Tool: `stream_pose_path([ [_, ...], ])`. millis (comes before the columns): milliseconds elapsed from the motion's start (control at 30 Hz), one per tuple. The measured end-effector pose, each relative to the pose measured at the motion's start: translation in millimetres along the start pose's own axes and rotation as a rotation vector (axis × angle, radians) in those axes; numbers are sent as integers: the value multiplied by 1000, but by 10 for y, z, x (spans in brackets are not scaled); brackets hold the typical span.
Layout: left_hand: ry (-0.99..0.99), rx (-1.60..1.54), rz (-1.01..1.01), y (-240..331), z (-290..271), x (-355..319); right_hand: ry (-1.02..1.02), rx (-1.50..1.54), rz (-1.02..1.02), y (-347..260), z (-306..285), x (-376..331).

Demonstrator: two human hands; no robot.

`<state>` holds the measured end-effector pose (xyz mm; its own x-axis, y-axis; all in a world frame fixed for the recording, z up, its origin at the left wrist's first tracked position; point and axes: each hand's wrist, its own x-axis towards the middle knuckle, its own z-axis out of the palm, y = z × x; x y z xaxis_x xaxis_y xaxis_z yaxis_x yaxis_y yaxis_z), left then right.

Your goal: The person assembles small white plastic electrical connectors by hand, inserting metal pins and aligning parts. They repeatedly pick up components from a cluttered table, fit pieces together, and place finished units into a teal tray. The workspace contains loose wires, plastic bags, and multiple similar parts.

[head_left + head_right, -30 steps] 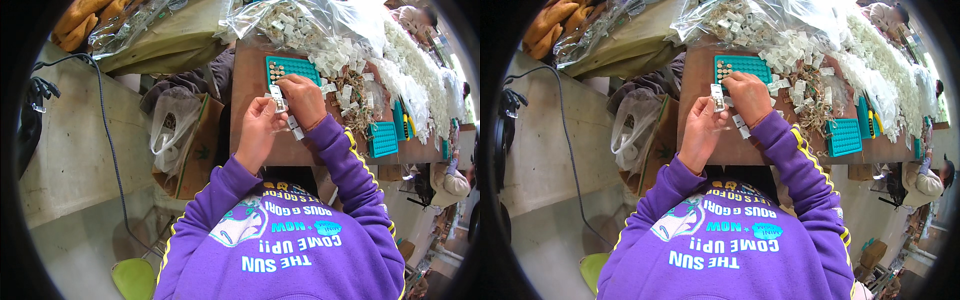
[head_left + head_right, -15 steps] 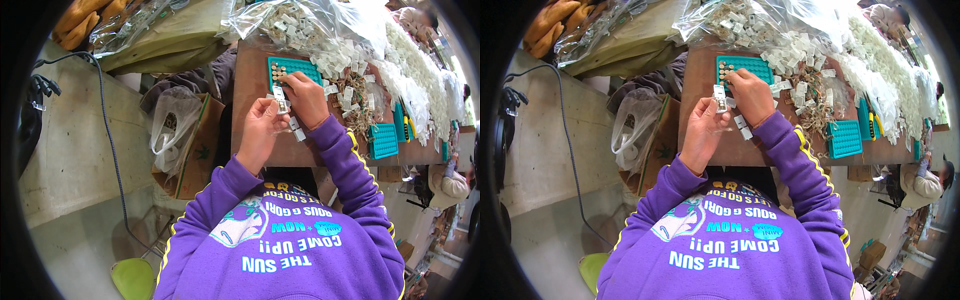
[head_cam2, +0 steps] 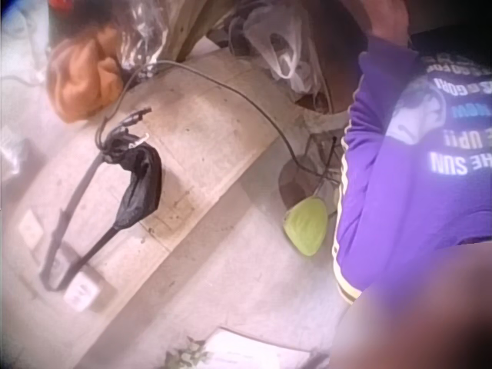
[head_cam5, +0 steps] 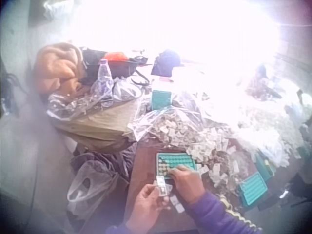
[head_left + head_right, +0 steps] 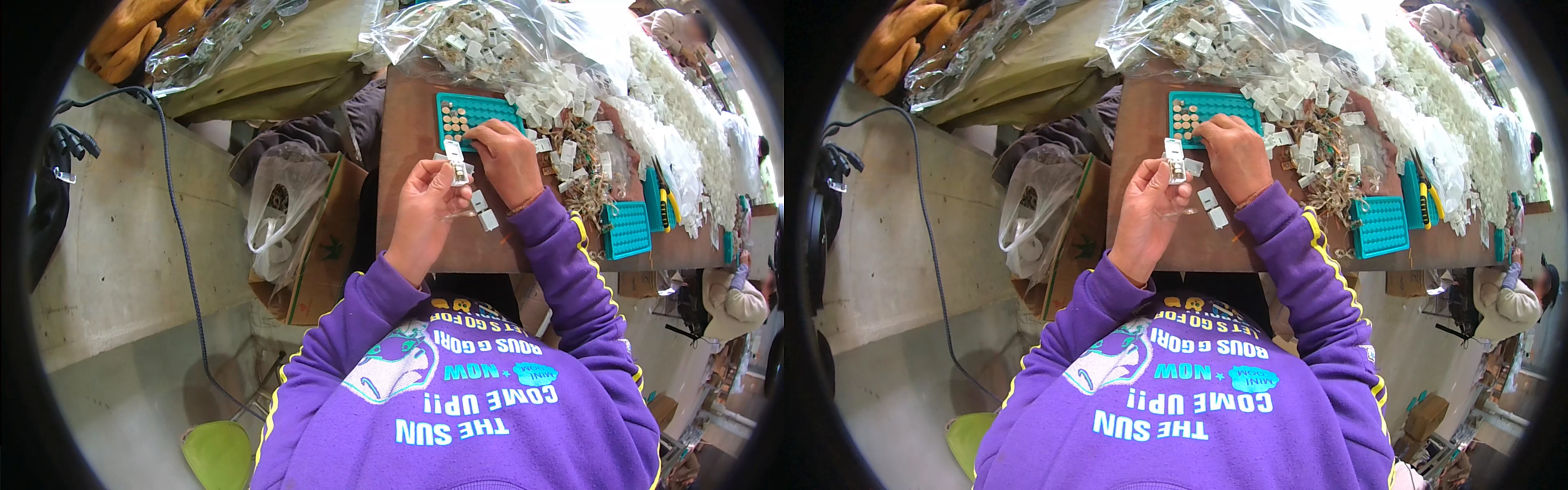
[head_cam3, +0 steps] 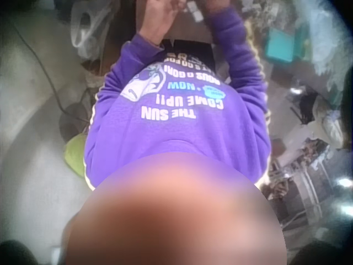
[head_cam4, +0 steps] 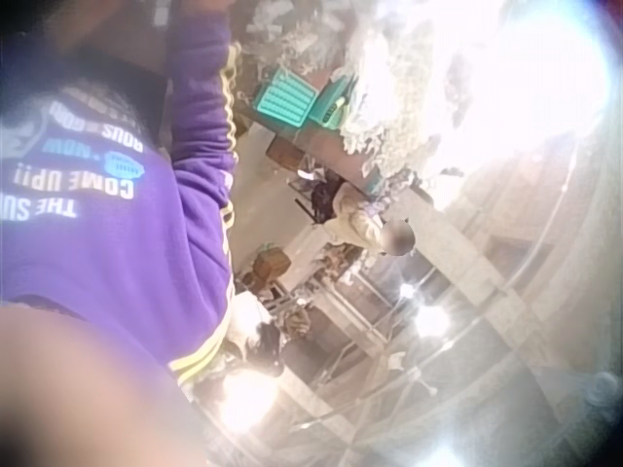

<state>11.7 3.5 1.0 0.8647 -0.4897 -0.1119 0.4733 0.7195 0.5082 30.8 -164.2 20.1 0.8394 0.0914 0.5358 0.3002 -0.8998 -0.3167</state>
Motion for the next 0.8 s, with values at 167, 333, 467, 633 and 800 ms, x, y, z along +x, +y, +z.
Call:
stream_pose_path([
  [167, 1, -1, -1, -8, -13, 4, 2, 57, 27, -60, -69, 44],
  [333, -33, -37, 2, -19, -50, 23, 50, 251, 97, -298, -302, 71],
  [467, -56, -53, 18, -39, -65, 40, 9, 385, 129, -493, -494, -22],
  [633, -37, -21, 12, -61, -52, 28, -6, 366, 52, -600, -517, -141],
  [800, -57, 0, -2, -45, -52, 6, 87, 286, 16, -589, -513, -175],
])
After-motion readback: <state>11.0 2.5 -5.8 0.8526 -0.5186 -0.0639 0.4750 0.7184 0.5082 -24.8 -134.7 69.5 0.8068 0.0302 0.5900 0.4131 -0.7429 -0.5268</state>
